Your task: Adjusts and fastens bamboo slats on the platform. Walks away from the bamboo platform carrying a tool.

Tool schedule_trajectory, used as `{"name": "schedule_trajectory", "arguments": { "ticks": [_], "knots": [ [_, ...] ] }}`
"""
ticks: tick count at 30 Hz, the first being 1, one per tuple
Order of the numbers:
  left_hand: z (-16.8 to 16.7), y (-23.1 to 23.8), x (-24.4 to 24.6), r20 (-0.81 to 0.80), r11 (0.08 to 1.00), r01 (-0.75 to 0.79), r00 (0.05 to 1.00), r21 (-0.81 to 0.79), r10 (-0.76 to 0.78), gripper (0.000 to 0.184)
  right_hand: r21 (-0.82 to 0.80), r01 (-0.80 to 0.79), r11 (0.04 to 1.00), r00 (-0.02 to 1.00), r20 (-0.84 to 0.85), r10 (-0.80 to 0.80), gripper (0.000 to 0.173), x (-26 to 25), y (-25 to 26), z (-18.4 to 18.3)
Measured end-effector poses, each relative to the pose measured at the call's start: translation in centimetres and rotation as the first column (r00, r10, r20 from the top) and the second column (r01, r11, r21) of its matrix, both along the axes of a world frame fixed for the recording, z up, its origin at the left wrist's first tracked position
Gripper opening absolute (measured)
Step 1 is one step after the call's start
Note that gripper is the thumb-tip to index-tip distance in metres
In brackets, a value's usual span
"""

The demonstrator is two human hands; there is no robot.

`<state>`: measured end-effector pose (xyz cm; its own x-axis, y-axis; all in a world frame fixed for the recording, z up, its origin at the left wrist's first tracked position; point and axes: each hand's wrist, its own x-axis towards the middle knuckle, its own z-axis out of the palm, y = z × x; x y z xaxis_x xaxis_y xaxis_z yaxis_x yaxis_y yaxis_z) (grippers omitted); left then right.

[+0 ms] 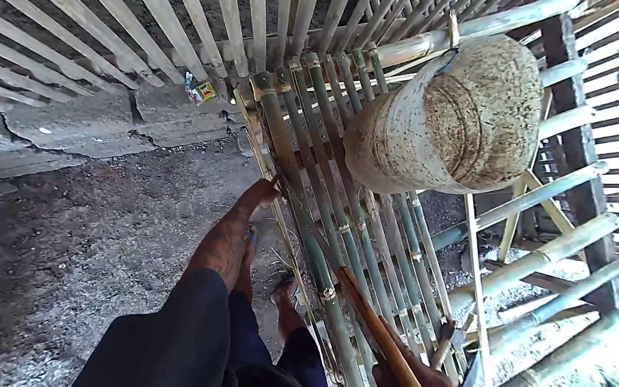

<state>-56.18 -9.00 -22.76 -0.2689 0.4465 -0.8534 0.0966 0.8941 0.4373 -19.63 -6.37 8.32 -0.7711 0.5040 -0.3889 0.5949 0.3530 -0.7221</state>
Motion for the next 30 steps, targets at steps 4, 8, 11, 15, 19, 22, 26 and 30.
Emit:
{"name": "schedule_trajectory", "arguments": {
  "ticks": [4,8,11,15,19,22,26,30],
  "knots": [
    [0.7,0.2,-0.8,0.070,0.999,0.009,0.998,-0.047,-0.006,0.021,-0.021,-0.034,0.999,0.999,0.010,0.034,0.052,-1.1,0.0,0.7],
    [-0.3,-0.3,1.4,0.136,0.990,-0.138,0.982,0.036,0.132,0.019,0.049,-0.022,0.999,0.999,0.044,0.020,0.054,-3.3,1.0,-3.7],
    [0.0,-0.9,-0.8,0.112,0.995,-0.091,0.990,0.047,0.085,0.023,0.086,-0.027,0.996,0.999,0.022,0.025,0.051,-5.5,2.3,-5.5],
    [-1.3,-0.7,-1.0,0.175,0.992,-0.104,0.980,0.070,0.090,0.021,-0.053,0.008,0.999,0.996,0.084,-0.004,0.050,-3.6,1.6,-2.3],
    [-1.2,-0.7,-0.4,0.266,0.988,-0.144,0.956,0.054,0.125,0.016,0.066,-0.029,0.997,0.999,0.028,0.027,0.053,-6.3,1.6,-6.4],
    [-0.8,-1.3,-1.0,0.278,0.984,-0.169,0.949,0.050,0.149,0.013,0.118,-0.010,0.993,0.999,-0.033,0.014,0.053,-7.6,2.2,-7.9],
    [-0.5,-0.6,-1.7,0.356,0.983,-0.182,0.920,0.018,0.164,0.008,-0.066,0.066,0.996,0.995,0.081,-0.060,0.051,-3.2,0.7,-2.3],
    [0.3,-0.5,-1.7,0.354,0.975,-0.221,0.914,0.019,0.201,0.009,0.056,0.009,0.998,1.000,-0.020,-0.008,0.053,-7.8,1.9,-9.2]
  ]
}}
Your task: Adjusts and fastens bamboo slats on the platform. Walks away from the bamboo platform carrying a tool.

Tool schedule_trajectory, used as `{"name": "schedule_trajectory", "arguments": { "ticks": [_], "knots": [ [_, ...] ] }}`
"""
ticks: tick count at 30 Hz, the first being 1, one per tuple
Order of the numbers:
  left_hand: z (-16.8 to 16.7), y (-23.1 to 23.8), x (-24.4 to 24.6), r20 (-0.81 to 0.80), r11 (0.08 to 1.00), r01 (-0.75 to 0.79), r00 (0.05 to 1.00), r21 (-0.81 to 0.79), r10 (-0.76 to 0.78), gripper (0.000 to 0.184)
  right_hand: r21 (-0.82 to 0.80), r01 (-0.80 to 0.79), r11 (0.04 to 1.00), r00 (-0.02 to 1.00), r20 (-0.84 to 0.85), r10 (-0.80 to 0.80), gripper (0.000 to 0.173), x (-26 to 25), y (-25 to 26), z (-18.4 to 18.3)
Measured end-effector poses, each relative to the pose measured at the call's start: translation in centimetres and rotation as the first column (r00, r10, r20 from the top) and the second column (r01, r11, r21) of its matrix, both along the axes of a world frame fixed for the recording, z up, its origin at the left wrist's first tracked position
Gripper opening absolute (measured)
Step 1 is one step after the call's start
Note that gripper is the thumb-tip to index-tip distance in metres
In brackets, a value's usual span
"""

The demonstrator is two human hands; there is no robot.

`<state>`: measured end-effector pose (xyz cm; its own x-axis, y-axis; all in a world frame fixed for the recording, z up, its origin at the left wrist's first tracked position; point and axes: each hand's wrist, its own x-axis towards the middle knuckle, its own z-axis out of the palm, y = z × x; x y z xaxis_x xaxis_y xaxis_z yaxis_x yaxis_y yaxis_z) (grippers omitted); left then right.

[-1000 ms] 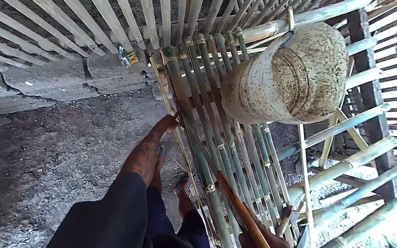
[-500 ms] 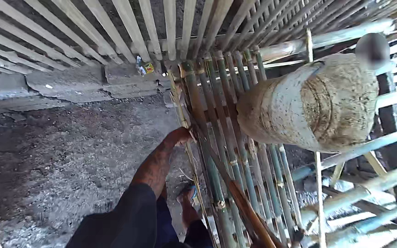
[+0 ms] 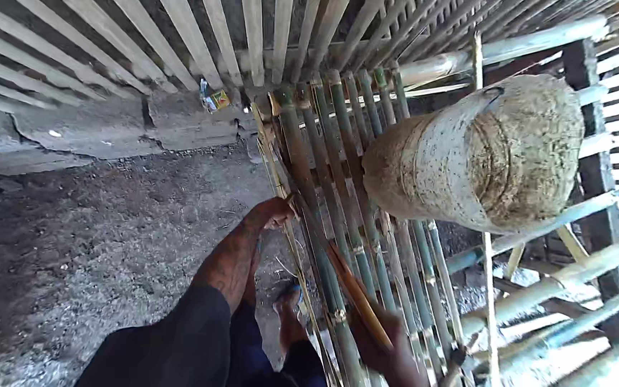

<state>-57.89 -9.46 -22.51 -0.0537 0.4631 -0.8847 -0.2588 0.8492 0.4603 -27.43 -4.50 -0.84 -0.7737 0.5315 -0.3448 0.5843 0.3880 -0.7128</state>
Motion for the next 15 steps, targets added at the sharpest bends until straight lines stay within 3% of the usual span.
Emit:
{"name": "schedule_trajectory", "arguments": {
  "ticks": [3,6,8,12,15],
  "knots": [
    [-0.3,-0.2,0.4,0.038,0.998,0.046,0.998,-0.043,-0.045,0.009,-0.012,0.054,0.998,0.999,-0.008,-0.054,0.050,-0.5,0.3,-1.0],
    [-0.8,0.0,0.1,0.073,0.999,0.040,0.997,-0.022,-0.038,0.006,-0.087,0.118,0.989,0.990,0.090,-0.110,0.050,3.7,-2.4,4.8],
    [-0.9,-0.3,0.5,0.096,1.000,0.005,0.995,-0.021,-0.003,0.006,-0.060,0.080,0.995,0.991,0.110,-0.073,0.050,4.8,-3.1,5.8],
    [-1.3,-0.9,0.5,0.084,0.998,0.034,0.996,-0.058,-0.029,0.010,0.000,0.037,0.999,0.997,0.070,-0.037,0.050,0.8,0.3,-1.5],
    [-1.0,-5.1,0.7,0.023,0.996,0.024,0.999,-0.090,-0.022,0.010,0.006,0.065,0.998,0.998,-0.014,-0.065,0.049,0.4,0.1,-3.0]
  ]
}}
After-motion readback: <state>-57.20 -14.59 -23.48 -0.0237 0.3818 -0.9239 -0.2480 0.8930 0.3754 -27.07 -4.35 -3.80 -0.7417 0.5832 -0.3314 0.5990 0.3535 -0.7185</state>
